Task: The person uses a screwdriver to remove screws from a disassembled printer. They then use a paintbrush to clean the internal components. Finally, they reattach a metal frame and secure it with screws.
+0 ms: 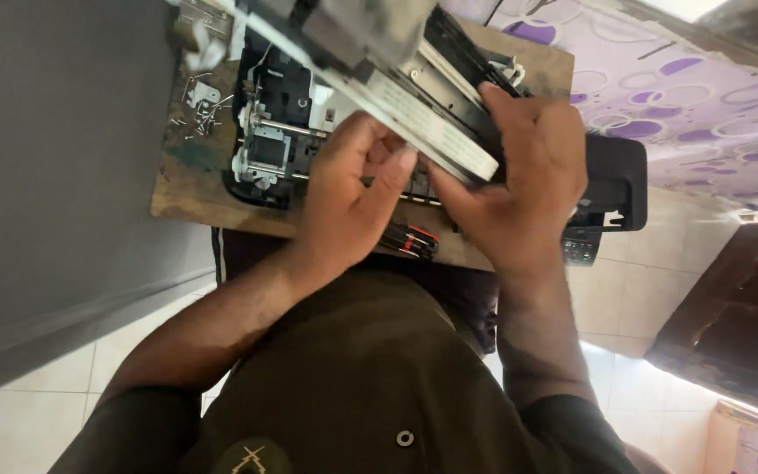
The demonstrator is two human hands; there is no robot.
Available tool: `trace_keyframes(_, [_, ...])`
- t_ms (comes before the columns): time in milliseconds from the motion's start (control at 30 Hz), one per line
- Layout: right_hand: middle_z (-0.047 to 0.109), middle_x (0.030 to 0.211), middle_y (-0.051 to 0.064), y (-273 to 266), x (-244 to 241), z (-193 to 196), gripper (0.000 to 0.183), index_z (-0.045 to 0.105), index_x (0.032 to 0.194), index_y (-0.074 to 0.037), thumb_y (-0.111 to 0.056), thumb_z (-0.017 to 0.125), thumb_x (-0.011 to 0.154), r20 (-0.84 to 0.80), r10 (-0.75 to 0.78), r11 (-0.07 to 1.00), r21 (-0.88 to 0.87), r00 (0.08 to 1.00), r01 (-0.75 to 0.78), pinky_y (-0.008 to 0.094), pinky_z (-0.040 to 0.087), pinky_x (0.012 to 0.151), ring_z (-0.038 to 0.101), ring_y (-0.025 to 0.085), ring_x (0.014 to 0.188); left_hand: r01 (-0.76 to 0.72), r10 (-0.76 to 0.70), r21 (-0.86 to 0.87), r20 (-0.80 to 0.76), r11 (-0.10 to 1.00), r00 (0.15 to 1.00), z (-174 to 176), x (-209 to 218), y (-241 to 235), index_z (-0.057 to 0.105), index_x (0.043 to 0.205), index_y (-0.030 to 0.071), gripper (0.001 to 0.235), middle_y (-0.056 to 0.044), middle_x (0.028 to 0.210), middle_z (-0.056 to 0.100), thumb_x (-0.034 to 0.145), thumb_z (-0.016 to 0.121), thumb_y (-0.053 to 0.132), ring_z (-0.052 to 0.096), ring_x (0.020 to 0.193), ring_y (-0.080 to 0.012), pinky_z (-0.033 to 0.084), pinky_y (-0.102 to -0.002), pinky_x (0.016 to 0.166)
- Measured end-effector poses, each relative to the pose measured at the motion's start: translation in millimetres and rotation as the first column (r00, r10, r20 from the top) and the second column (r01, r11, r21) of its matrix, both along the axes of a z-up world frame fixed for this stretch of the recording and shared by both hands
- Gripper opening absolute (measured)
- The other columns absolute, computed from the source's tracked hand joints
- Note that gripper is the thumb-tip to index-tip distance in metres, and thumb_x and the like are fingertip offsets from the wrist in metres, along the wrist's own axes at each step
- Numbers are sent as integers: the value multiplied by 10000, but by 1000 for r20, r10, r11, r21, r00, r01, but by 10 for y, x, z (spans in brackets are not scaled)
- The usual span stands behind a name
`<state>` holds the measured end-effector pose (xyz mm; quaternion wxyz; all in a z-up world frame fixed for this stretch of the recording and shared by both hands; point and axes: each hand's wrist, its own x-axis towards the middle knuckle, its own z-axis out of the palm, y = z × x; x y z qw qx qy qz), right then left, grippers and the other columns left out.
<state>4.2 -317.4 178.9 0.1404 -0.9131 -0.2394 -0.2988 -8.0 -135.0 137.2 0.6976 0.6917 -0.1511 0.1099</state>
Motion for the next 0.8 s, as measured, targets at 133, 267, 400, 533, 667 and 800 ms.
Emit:
trace_keyframes(133, [581,1123,140,105,-13,-15,611,636,1354,-14,-246,964,893,-132,-31,992,120,991,47,410,535,856,614,307,1073,-40,41,34,-13,999,999,-15,57,54,621,1126,34,267,-60,1040,629,1062,528,276,611,924,-161,529,-293,778])
trace_keyframes(267, [567,1087,137,69,8,-50,658,629,1365,5,-229,1010,883,-164,-11,989,141,986,34,388,517,830,591,294,1016,-11,8,-33,-99,999,995,-335,-24,18,592,1130,31,275,-69,1006,643,1061,497,280,673,831,-162,537,-284,741])
trace_keyframes(400, [606,1100,164,95,-7,2,611,641,1309,22,-192,1001,863,-187,8,975,220,982,34,405,525,852,636,308,1026,11,-47,-109,-334,994,941,-708,-229,-110,563,1270,74,337,-59,1175,632,966,596,218,629,984,-134,535,-281,827])
trace_keyframes(533, [649,1163,165,116,-61,14,625,640,1295,7,-217,1004,840,-263,8,964,260,965,63,397,532,926,667,310,1119,196,-213,-87,-503,977,837,-846,-441,-150,410,1509,114,707,-94,1455,547,891,688,314,628,1272,-217,546,-425,1025])
trace_keyframes(667, [639,1111,150,197,-72,83,581,648,1278,-2,-195,962,829,-286,27,966,254,958,48,400,512,881,654,306,1054,284,-294,-87,-421,955,858,-805,-372,-178,384,1531,163,830,-57,1509,480,803,774,233,614,1308,-192,549,-443,1024])
trace_keyframes(800, [629,1117,165,276,-37,94,596,626,1283,-13,-218,965,839,-314,144,942,335,938,-32,386,511,857,652,293,1018,376,-403,-146,-343,915,848,-957,-321,-274,391,1483,71,891,-126,1457,413,776,848,362,486,1374,-240,555,-449,1084])
